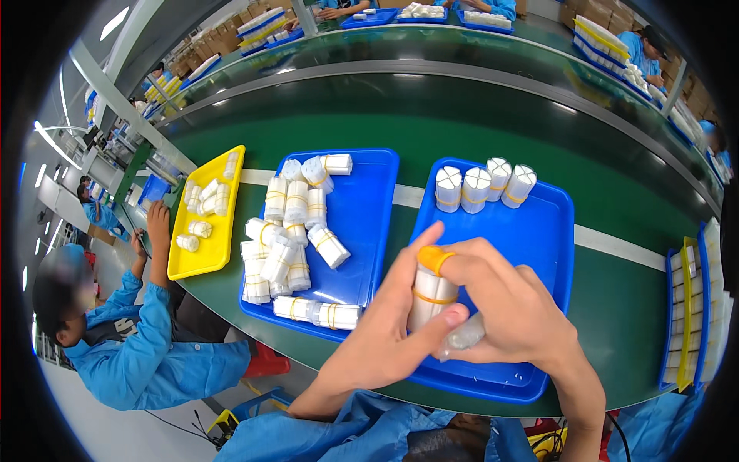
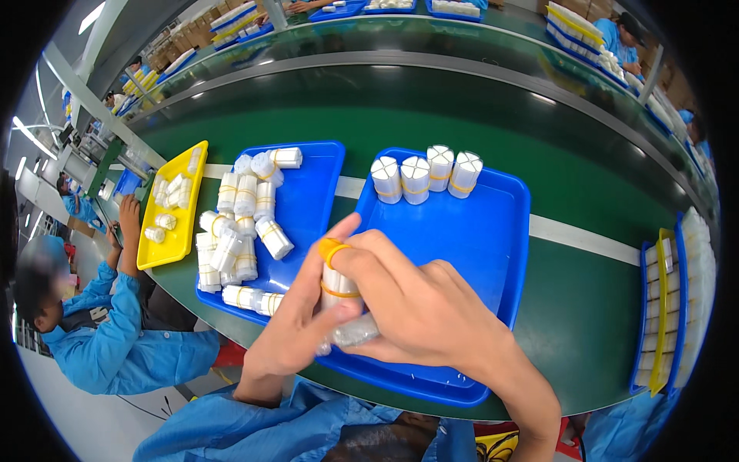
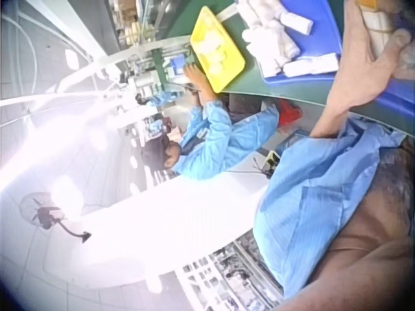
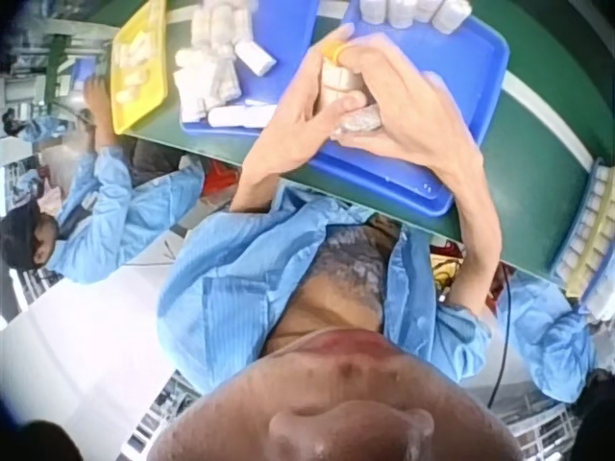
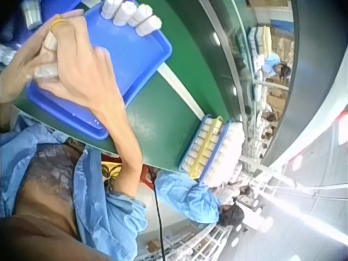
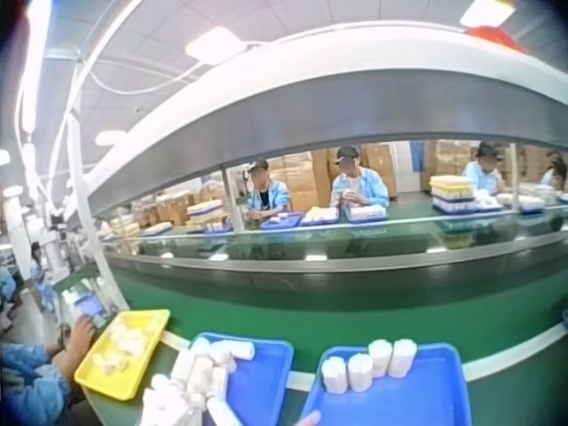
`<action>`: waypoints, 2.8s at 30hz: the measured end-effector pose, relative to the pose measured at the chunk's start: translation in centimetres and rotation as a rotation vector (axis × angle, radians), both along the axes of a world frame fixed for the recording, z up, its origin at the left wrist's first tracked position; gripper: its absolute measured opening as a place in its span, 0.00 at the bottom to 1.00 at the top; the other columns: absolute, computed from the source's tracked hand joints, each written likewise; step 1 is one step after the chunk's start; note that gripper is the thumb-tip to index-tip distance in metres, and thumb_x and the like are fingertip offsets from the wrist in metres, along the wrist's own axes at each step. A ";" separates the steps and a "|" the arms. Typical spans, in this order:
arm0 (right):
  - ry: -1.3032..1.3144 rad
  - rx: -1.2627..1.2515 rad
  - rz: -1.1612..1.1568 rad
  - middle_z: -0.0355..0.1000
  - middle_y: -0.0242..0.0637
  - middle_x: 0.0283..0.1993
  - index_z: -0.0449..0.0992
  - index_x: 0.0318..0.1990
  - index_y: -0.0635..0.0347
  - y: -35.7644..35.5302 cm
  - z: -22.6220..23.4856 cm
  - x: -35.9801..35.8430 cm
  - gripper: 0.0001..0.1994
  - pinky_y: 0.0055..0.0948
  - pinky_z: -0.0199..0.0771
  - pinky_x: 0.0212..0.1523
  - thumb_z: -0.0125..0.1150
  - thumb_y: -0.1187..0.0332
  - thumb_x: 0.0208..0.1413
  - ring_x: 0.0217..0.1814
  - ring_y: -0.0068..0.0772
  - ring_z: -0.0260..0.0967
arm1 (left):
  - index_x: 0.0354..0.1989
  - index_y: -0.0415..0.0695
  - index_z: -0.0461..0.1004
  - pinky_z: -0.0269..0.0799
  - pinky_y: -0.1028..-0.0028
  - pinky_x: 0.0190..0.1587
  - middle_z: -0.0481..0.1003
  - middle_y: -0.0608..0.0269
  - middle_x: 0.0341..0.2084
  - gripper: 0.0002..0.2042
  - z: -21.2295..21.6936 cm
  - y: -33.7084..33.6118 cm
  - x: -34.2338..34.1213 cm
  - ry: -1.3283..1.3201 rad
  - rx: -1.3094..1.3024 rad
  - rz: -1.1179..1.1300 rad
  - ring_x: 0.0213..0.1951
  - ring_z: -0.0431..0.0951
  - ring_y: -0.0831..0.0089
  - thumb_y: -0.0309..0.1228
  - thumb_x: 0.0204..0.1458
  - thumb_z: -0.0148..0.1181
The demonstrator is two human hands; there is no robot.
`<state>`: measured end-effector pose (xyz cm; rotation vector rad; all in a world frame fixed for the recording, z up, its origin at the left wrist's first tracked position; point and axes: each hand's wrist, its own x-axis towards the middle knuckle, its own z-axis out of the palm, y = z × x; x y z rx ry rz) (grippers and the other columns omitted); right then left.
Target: Assembling small white plastic components at a factory workstation.
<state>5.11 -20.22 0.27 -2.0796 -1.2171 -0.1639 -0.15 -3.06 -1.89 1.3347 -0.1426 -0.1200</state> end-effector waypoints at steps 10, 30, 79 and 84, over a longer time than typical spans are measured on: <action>-0.006 0.150 -0.117 0.74 0.42 0.47 0.72 0.47 0.63 -0.2 0.8 1.4 0.27 0.28 0.76 0.33 0.77 0.63 0.39 0.40 0.38 0.76 | 0.71 0.49 0.42 0.65 0.73 0.30 0.64 0.52 0.53 0.35 -0.4 2.7 0.0 0.023 -0.190 0.074 0.30 0.69 0.72 0.29 0.59 0.56; 0.717 0.409 -0.065 0.76 0.37 0.34 0.73 0.46 0.64 3.9 -2.3 -0.2 0.25 0.24 0.71 0.32 0.75 0.59 0.45 0.33 0.24 0.73 | 0.62 0.36 0.61 0.55 0.67 0.64 0.60 0.50 0.65 0.26 -2.4 1.0 2.6 -0.152 -0.344 0.058 0.64 0.61 0.63 0.41 0.65 0.29; 0.221 0.126 -0.480 0.71 0.33 0.24 0.73 0.44 0.63 -3.6 3.9 4.5 0.12 0.19 0.62 0.24 0.64 0.70 0.54 0.24 0.15 0.62 | 0.56 0.41 0.63 0.63 0.71 0.38 0.69 0.58 0.46 0.23 -3.2 2.0 1.8 0.026 -0.560 -0.013 0.34 0.69 0.70 0.48 0.66 0.37; 0.366 0.342 -0.232 0.60 0.24 0.16 0.74 0.32 0.62 -0.7 1.9 2.1 0.11 0.17 0.44 0.19 0.53 0.64 0.62 0.17 0.10 0.49 | 0.58 0.42 0.62 0.64 0.72 0.36 0.68 0.59 0.43 0.25 -1.2 0.1 1.7 0.121 -0.479 0.178 0.31 0.68 0.71 0.50 0.67 0.32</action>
